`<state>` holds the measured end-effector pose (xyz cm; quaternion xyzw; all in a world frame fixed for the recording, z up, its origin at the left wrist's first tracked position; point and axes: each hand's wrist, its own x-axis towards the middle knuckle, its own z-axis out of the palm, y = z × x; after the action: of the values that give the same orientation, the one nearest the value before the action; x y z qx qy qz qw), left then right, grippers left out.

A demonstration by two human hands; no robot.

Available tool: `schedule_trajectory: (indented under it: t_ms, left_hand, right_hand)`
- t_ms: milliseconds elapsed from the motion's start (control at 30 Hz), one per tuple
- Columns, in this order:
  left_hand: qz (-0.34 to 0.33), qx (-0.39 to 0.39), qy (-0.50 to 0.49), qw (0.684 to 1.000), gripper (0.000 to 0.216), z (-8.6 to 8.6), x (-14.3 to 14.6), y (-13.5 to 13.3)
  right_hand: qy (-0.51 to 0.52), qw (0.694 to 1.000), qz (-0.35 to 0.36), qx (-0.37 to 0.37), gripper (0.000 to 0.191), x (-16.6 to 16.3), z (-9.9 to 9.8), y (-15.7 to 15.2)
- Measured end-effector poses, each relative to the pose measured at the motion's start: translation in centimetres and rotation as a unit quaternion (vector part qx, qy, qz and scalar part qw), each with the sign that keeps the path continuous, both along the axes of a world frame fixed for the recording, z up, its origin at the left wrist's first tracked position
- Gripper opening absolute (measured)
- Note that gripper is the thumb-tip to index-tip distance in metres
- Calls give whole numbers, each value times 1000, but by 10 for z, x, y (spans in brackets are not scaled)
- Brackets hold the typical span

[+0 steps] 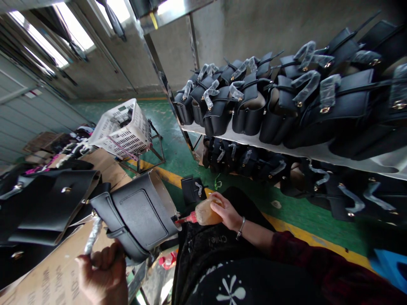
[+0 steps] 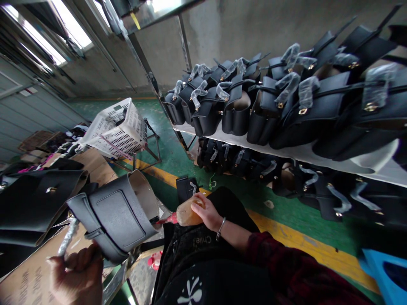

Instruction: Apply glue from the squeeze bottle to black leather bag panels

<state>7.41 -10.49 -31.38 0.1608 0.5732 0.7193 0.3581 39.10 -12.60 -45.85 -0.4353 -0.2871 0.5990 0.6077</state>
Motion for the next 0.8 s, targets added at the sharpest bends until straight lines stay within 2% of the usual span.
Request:
schedule_trajectory:
  t_ms: [200, 400, 533, 700, 800]
  left_hand:
    - [-7, 5, 17, 1000, 57, -2, -2, -1]
    - [-5, 12, 21, 1000, 57, -3, -4, -3]
    - [-12, 10, 12, 1000, 54, -3, -3, -3]
    - [-6, 9, 8, 1000, 56, -4, -5, -2]
    - [-5, 10, 5, 1000, 55, -4, -6, -2]
  right_hand:
    - [-13, 999, -31, -8, 46, -1, -1, 4]
    - [-20, 1000, -4, 15, 43, 1, 0, 3]
    - [-21, 999, -29, -4, 44, 3, 5, 3]
    - [-43, 999, -6, 17, 42, 4, 8, 3]
    - [-33, 999, -27, 3, 41, 3, 7, 4]
